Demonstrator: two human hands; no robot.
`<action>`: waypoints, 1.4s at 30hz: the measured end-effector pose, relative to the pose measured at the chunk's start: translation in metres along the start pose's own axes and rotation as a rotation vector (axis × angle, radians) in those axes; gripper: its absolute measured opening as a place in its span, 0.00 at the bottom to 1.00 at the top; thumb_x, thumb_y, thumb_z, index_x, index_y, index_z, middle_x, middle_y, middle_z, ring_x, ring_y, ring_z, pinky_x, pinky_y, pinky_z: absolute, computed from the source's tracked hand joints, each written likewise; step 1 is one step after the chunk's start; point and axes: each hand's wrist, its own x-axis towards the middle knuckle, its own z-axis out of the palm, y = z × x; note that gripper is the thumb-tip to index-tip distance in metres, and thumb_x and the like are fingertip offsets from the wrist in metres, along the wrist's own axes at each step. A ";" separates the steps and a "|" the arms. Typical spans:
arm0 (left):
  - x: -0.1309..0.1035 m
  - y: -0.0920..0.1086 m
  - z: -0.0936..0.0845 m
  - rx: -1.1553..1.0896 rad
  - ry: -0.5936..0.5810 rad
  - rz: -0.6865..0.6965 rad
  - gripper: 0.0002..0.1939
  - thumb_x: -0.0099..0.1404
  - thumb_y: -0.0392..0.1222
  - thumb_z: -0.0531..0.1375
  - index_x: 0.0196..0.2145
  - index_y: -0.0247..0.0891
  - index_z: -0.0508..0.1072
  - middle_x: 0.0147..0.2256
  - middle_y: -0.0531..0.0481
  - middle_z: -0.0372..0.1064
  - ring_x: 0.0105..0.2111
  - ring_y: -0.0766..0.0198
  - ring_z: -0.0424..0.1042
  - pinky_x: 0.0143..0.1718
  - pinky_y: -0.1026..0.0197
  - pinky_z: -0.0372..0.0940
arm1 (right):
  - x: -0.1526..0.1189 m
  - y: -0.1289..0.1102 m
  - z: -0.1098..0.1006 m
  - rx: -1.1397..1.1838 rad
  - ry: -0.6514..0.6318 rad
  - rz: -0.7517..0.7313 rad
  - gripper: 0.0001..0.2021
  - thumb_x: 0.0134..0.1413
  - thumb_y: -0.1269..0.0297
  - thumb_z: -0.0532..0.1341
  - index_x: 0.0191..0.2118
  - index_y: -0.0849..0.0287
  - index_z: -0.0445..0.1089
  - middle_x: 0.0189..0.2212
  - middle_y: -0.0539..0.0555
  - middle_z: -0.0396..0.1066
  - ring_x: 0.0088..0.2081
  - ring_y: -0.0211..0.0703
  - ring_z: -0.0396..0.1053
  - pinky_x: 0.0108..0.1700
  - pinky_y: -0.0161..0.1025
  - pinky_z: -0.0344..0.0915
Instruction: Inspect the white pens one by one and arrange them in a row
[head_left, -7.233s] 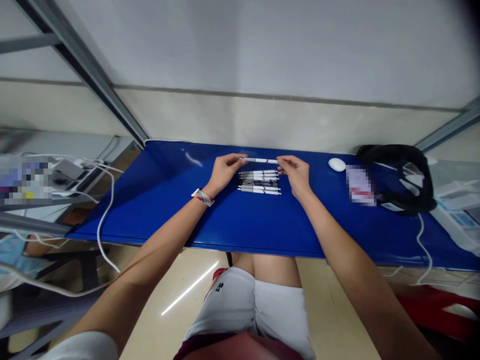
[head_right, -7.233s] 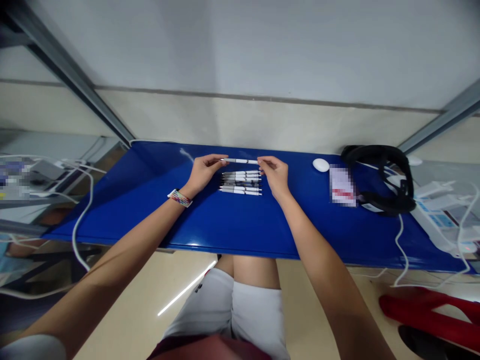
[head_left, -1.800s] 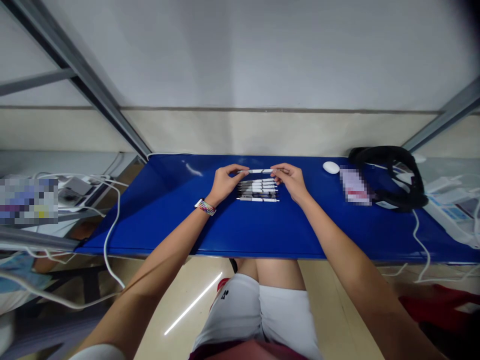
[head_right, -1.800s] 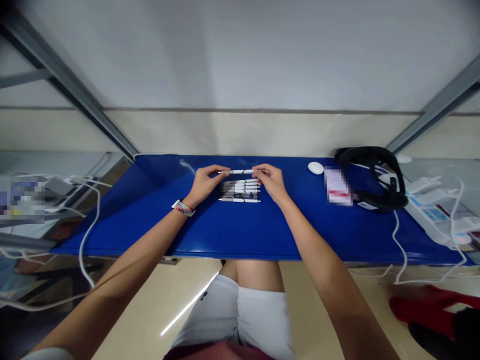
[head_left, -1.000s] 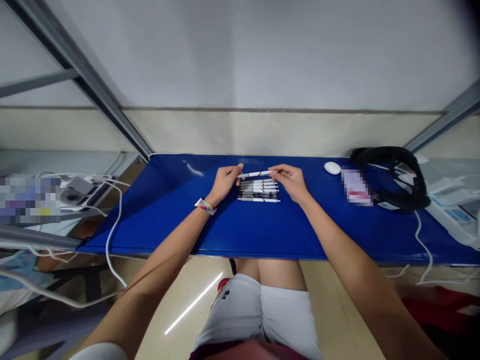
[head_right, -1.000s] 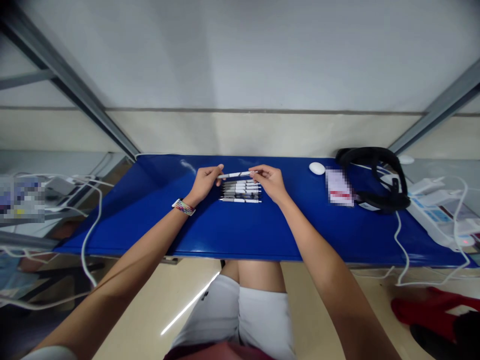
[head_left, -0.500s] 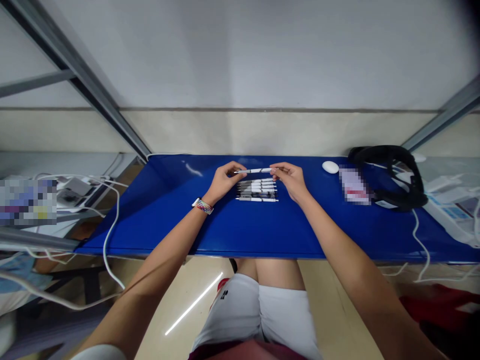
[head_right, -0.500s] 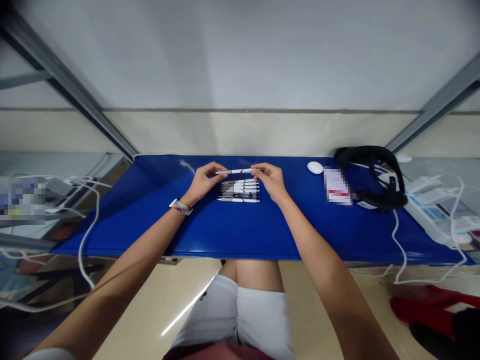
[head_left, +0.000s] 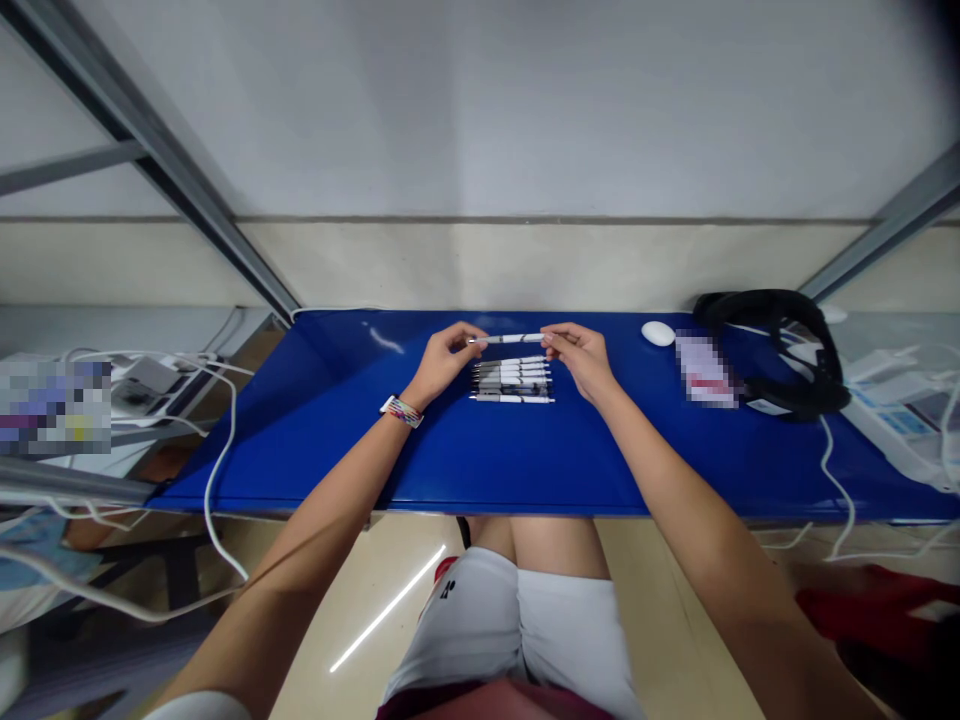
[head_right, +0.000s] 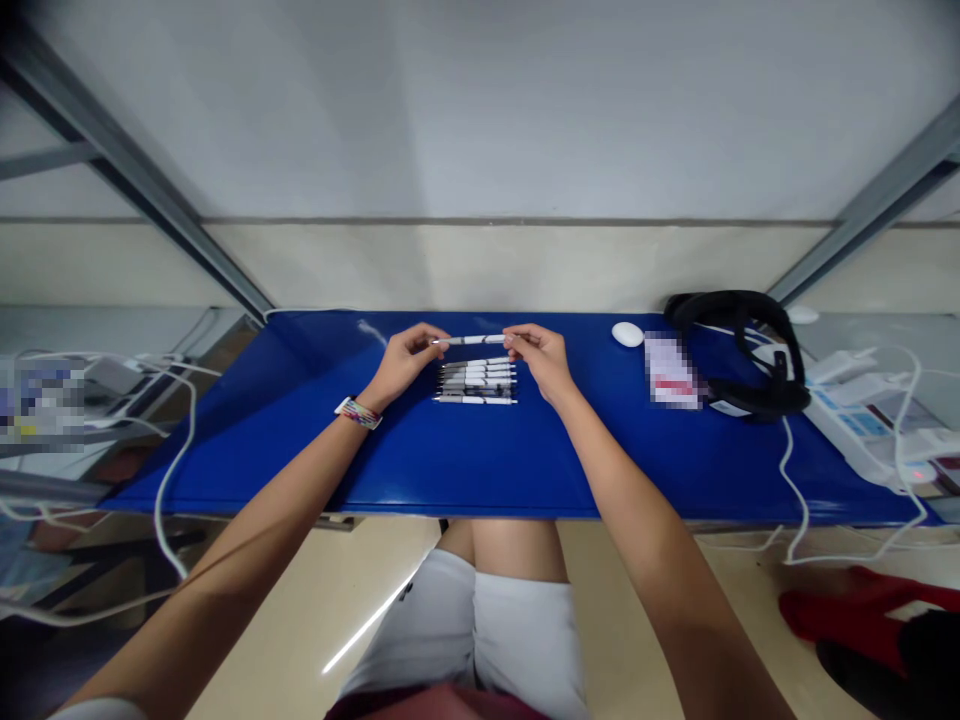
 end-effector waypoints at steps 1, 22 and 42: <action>0.000 0.000 0.000 0.014 -0.002 -0.015 0.19 0.73 0.56 0.63 0.34 0.38 0.81 0.26 0.50 0.74 0.29 0.63 0.71 0.37 0.58 0.63 | 0.000 0.000 0.000 0.004 -0.004 0.001 0.15 0.46 0.55 0.77 0.38 0.56 0.83 0.30 0.52 0.78 0.31 0.40 0.71 0.37 0.41 0.70; 0.008 -0.016 -0.002 -0.180 0.135 -0.069 0.16 0.64 0.52 0.70 0.43 0.37 0.84 0.35 0.46 0.80 0.36 0.60 0.76 0.45 0.56 0.69 | 0.003 -0.005 -0.006 0.095 -0.026 0.095 0.16 0.43 0.57 0.78 0.39 0.56 0.83 0.30 0.53 0.78 0.32 0.40 0.72 0.38 0.41 0.71; 0.010 -0.022 -0.005 -0.198 0.168 -0.090 0.15 0.66 0.53 0.67 0.35 0.37 0.81 0.31 0.48 0.75 0.33 0.62 0.71 0.41 0.57 0.67 | 0.008 -0.004 -0.013 0.120 0.149 0.110 0.13 0.45 0.57 0.75 0.36 0.56 0.79 0.28 0.51 0.75 0.29 0.38 0.71 0.33 0.38 0.70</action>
